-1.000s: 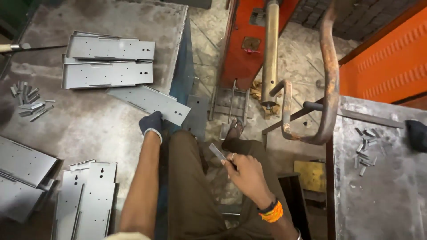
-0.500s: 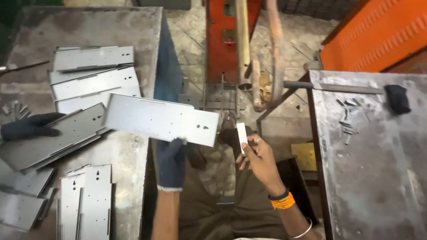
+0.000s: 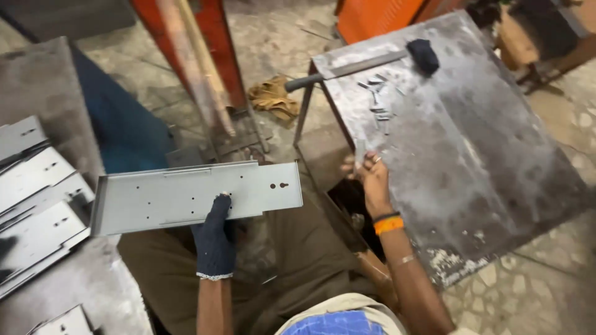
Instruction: Using a spot welder to attach metal brackets to flat metal plates at an industrial workstation.
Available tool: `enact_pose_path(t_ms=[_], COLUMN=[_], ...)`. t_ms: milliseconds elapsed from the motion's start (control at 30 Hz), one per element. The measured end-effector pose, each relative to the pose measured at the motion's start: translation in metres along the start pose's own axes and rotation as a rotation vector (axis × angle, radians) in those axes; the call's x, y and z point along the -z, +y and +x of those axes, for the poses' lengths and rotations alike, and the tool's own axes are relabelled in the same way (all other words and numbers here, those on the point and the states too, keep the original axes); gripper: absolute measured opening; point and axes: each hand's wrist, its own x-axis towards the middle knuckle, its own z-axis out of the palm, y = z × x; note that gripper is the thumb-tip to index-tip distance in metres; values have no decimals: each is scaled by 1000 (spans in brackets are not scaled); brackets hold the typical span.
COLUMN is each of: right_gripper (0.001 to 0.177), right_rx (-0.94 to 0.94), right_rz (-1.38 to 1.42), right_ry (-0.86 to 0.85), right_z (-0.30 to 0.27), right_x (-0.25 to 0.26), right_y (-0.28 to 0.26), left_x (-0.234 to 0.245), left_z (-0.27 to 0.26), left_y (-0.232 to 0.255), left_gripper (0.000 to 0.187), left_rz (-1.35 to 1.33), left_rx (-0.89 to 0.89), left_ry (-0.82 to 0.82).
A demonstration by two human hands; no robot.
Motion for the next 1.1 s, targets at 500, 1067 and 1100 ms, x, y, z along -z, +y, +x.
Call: enact_pose_path(t_ms=[500, 1067, 1100], right_gripper=[28, 17, 18], right_rx=[296, 550, 510], right_rz=[-1189, -919, -948], right_ry=[610, -282, -317], right_z=[171, -110, -115], right_x=[80, -141, -145], right_y=[51, -113, -118], left_x=[10, -34, -25], left_z=[16, -29, -27], left_y=[-83, -61, -71], left_gripper=[41, 31, 34], left_rz=[985, 899, 1064], left_rx=[-821, -763, -862], left_ry=[-346, -147, -115])
